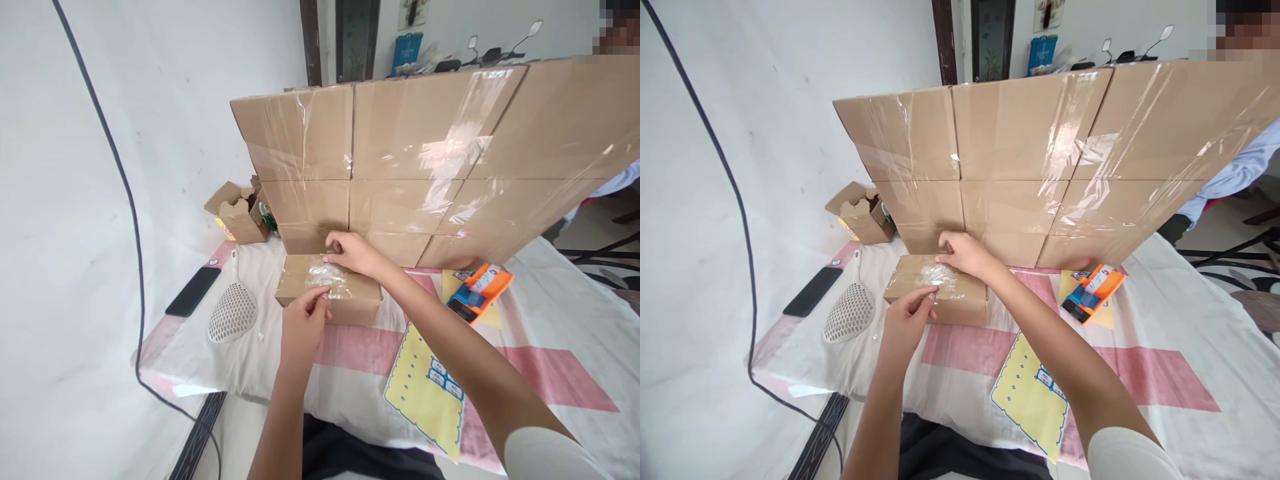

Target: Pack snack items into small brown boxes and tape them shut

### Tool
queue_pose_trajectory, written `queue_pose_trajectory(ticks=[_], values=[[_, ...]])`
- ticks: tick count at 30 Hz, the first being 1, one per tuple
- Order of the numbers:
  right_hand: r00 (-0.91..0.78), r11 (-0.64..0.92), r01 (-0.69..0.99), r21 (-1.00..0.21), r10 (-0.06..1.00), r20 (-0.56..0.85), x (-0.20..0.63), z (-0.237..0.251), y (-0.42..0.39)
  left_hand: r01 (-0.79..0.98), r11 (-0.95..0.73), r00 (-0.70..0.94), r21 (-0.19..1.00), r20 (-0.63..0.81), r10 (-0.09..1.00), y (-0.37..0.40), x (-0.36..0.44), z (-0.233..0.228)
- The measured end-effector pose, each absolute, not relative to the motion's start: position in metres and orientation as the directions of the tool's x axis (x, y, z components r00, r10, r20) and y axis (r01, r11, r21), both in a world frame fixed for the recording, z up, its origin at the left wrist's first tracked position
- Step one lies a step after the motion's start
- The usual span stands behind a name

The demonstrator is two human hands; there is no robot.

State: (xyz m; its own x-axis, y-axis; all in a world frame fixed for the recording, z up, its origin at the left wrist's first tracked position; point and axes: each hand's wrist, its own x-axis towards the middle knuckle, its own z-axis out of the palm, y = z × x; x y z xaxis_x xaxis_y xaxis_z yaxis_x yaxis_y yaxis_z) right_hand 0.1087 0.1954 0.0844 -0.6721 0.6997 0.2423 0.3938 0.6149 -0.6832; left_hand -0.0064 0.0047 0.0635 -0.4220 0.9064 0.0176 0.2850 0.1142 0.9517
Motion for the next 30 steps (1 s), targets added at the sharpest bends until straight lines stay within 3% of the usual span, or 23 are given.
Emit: queue_pose_trajectory(ticks=[3,5,9,17,22,26,30], values=[[-0.638,0.475,0.468,-0.745,0.765,0.087,0.109,0.080,0.205,0.273,0.111,-0.427,0.956,0.017,0.904,0.005,-0.008,0.060],[-0.679,0.433,0.451,-0.780,0.734,0.015,0.108,0.080,0.209,0.270,0.098,-0.432,0.958,0.030,0.901,0.004,-0.008,0.056],[-0.725,0.430,0.416,-0.801,0.689,-0.006,0.107,0.082,0.213,0.322,0.042,-0.394,0.946,0.093,0.914,0.004,-0.011,0.038],[-0.527,0.320,0.562,-0.763,0.849,-0.033,0.098,0.081,0.217,0.590,-0.088,-0.372,0.803,0.367,0.853,0.017,-0.011,-0.021],[-0.493,0.358,0.579,-0.733,0.869,0.035,0.113,0.095,0.202,0.764,0.041,-0.360,0.644,0.372,0.856,0.013,-0.005,-0.037],[-0.613,0.465,0.455,-0.760,0.782,0.112,0.161,0.089,0.158,0.844,0.126,-0.277,0.522,0.222,0.935,-0.002,-0.003,-0.043],[-0.624,0.593,0.353,-0.723,0.725,0.290,0.192,0.052,0.105,0.812,0.110,-0.224,0.573,0.132,0.966,-0.010,-0.010,-0.047]])
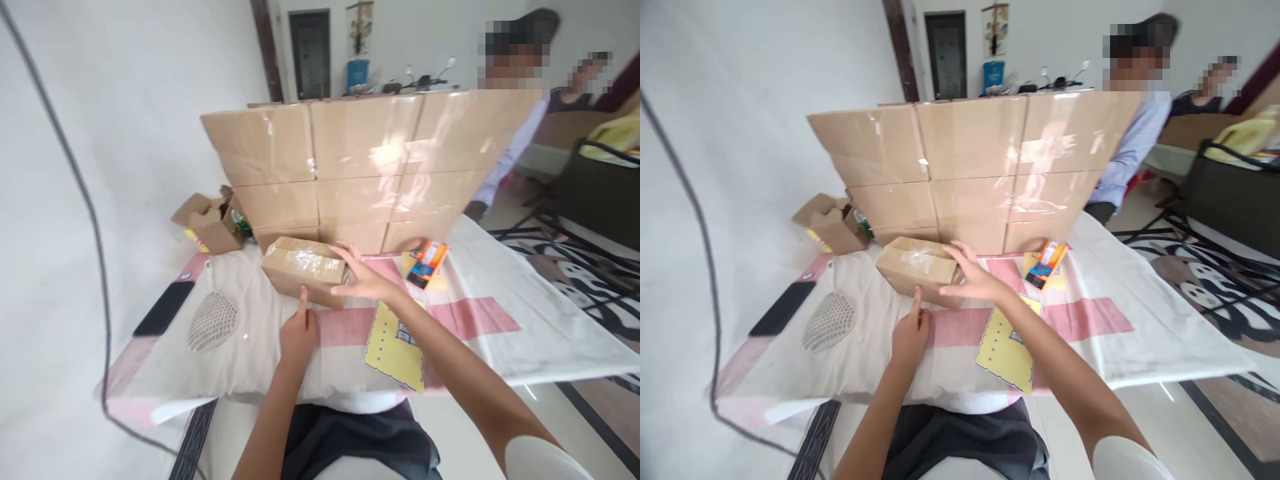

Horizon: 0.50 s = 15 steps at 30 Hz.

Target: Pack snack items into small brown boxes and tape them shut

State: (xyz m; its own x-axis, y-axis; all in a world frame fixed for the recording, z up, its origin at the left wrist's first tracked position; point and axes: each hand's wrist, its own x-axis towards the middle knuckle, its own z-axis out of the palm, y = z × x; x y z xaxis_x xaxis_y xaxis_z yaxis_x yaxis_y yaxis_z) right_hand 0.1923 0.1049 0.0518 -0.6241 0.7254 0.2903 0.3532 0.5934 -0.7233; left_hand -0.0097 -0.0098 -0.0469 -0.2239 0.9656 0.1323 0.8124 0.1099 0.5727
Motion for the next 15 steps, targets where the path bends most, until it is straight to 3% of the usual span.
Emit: queue_pose_trajectory(ticks=[5,10,15], values=[[-0.460,0.715,0.324,-0.620,0.692,0.557,0.186,0.015,0.080,0.772,0.056,-0.224,0.634,0.188,0.956,-0.006,-0.016,-0.051],[-0.219,0.775,0.304,-0.554,0.623,0.751,0.200,0.015,0.063,0.689,-0.090,-0.165,0.719,0.277,0.946,-0.012,-0.015,-0.051],[-0.008,0.759,0.487,-0.431,0.497,0.868,0.287,0.038,0.007,0.674,-0.155,-0.094,0.723,0.292,0.952,-0.016,-0.011,-0.051]])
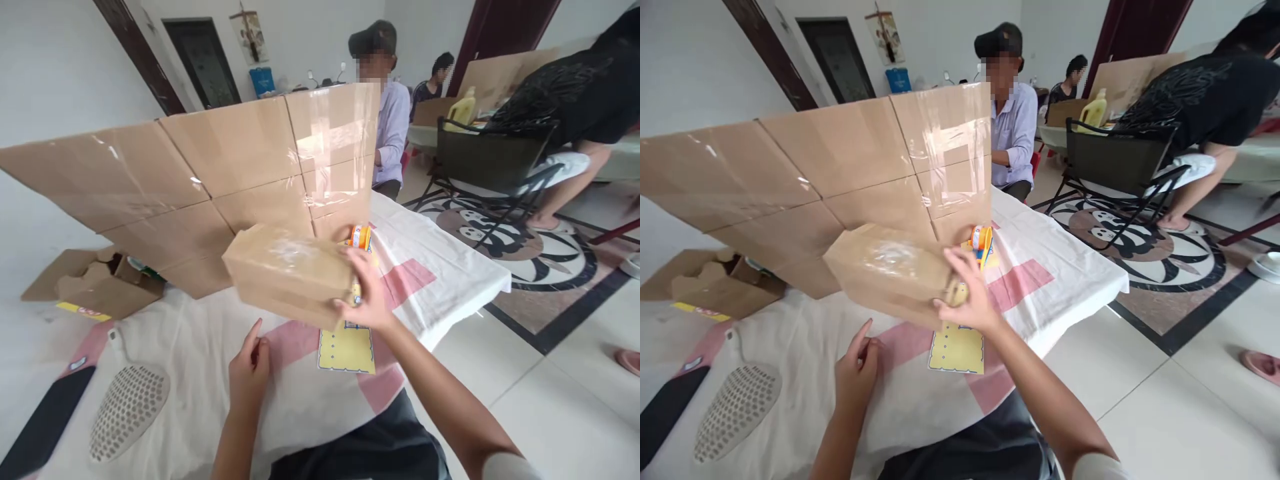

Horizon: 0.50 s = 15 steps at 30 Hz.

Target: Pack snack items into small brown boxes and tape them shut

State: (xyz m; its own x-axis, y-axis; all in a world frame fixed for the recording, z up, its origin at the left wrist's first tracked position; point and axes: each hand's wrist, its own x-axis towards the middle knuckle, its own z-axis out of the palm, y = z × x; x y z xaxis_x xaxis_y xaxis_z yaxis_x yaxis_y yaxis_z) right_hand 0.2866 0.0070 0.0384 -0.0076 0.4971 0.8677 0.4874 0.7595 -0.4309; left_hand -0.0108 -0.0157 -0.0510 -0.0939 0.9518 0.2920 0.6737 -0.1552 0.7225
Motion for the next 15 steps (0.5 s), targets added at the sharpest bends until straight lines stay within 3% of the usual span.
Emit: queue_pose_trajectory(ticks=[4,7,9,15], values=[[0.092,0.553,0.785,-0.281,0.344,0.934,0.406,0.048,-0.057,0.721,-0.120,-0.083,0.683,0.257,0.963,-0.013,-0.007,-0.051],[0.218,0.375,0.871,-0.317,0.283,0.934,0.490,0.035,-0.084,0.732,-0.077,-0.106,0.677,0.224,0.969,-0.011,-0.006,-0.052],[0.290,0.235,0.889,-0.393,0.377,0.880,0.528,0.021,-0.081,0.742,-0.061,-0.116,0.667,0.217,0.969,-0.010,-0.006,-0.054],[0.323,-0.017,0.904,-0.428,0.684,0.654,0.547,0.006,0.030,0.770,-0.069,-0.084,0.635,0.208,0.974,-0.006,-0.008,-0.057]])
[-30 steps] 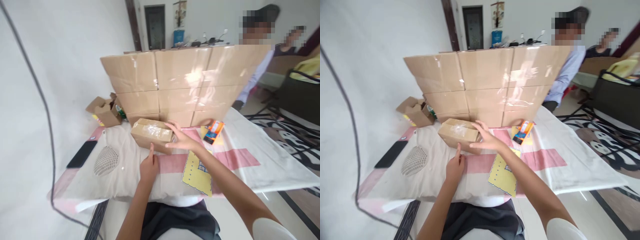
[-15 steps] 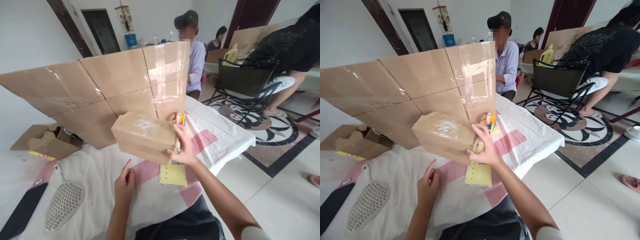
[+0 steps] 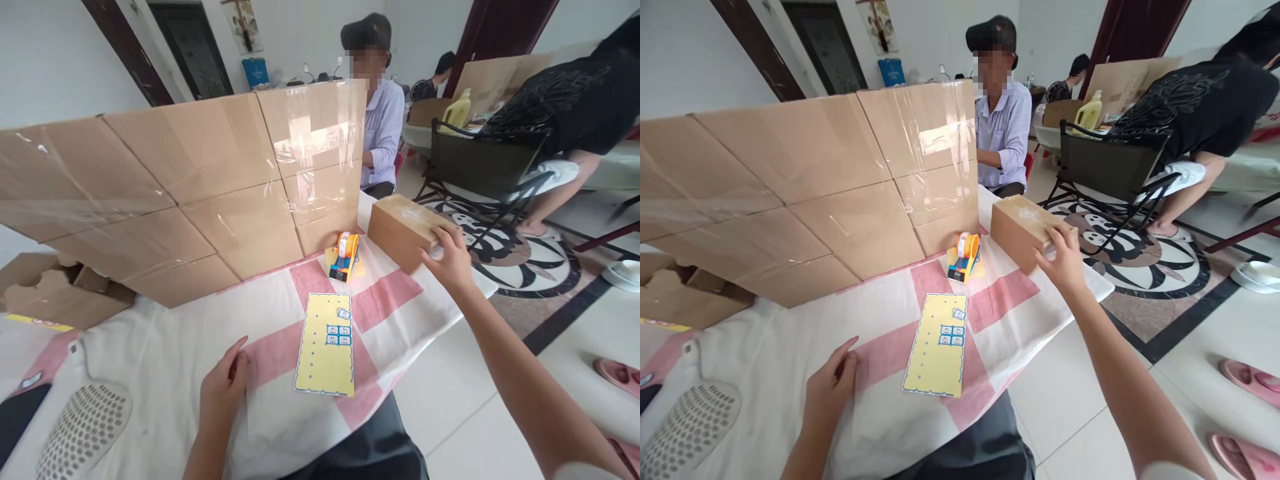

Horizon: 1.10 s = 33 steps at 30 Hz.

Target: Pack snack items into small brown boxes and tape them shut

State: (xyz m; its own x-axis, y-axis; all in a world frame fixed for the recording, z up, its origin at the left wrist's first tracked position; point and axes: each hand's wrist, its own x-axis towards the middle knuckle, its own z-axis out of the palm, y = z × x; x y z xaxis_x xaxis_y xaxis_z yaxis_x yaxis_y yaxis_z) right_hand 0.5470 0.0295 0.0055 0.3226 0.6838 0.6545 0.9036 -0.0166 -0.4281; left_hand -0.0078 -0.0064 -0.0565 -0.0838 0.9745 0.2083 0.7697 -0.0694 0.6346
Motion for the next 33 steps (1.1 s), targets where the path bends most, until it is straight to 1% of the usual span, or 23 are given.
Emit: queue_pose_trajectory(ticks=[2,3,4,7,9,11,13,15,17,20,21,23,24,25,27,29,33], values=[[0.382,-0.063,0.854,-0.517,0.750,0.540,0.538,0.015,0.087,0.769,-0.072,-0.088,0.635,0.216,0.972,-0.006,-0.007,-0.057],[0.397,-0.052,0.816,-0.576,0.774,0.493,0.534,0.021,0.116,0.769,-0.075,-0.085,0.635,0.217,0.972,-0.006,-0.007,-0.057],[0.384,-0.030,0.801,-0.598,0.792,0.474,0.530,0.027,0.142,0.768,-0.079,-0.081,0.635,0.219,0.972,-0.006,-0.007,-0.057],[0.345,0.057,0.762,-0.645,0.807,0.478,0.521,0.043,0.203,0.758,-0.098,-0.083,0.645,0.244,0.966,-0.008,-0.008,-0.056],[0.337,0.109,0.738,-0.666,0.796,0.502,0.516,0.045,0.220,0.739,-0.106,-0.089,0.666,0.252,0.964,-0.010,-0.009,-0.055],[0.363,0.100,0.728,-0.678,0.784,0.504,0.508,0.036,0.215,0.699,-0.098,-0.117,0.708,0.249,0.962,-0.012,-0.012,-0.054],[0.402,0.029,0.734,-0.679,0.787,0.469,0.498,0.020,0.190,0.631,-0.064,-0.190,0.773,0.234,0.954,-0.014,-0.018,-0.055],[0.394,0.009,0.741,-0.671,0.803,0.446,0.487,0.000,0.150,0.566,-0.015,-0.258,0.824,0.194,0.946,-0.013,-0.033,-0.056],[0.356,0.017,0.755,-0.655,0.829,0.431,0.477,-0.018,0.100,0.564,0.031,-0.275,0.825,0.152,0.949,-0.007,-0.057,-0.056],[0.326,0.012,0.769,-0.639,0.853,0.408,0.463,-0.035,0.021,0.685,0.045,-0.246,0.727,0.173,0.954,0.015,-0.112,-0.043],[0.296,0.016,0.787,-0.617,0.868,0.399,0.457,-0.038,-0.003,0.740,0.046,-0.250,0.672,0.211,0.945,0.026,-0.133,-0.034],[0.303,-0.001,0.794,-0.608,0.867,0.395,0.442,-0.042,-0.046,0.835,0.072,-0.274,0.546,0.298,0.914,0.056,-0.174,-0.010],[0.311,-0.001,0.789,-0.614,0.863,0.398,0.433,-0.042,-0.062,0.880,0.085,-0.286,0.467,0.378,0.881,0.073,-0.193,0.006],[0.316,0.008,0.787,-0.616,0.853,0.415,0.424,-0.042,-0.076,0.896,0.101,-0.304,0.432,0.432,0.849,0.091,-0.211,0.022],[0.316,0.037,0.795,-0.605,0.826,0.467,0.404,-0.041,-0.095,0.912,0.116,-0.321,0.394,0.507,0.800,0.127,-0.243,0.053],[0.300,0.065,0.821,-0.567,0.796,0.525,0.385,-0.038,-0.103,0.924,0.117,-0.311,0.363,0.542,0.781,0.159,-0.268,0.078],[0.202,0.148,0.868,-0.475,0.768,0.608,0.356,-0.029,-0.097,0.940,0.031,-0.208,0.338,0.502,0.840,0.208,-0.300,0.102]])
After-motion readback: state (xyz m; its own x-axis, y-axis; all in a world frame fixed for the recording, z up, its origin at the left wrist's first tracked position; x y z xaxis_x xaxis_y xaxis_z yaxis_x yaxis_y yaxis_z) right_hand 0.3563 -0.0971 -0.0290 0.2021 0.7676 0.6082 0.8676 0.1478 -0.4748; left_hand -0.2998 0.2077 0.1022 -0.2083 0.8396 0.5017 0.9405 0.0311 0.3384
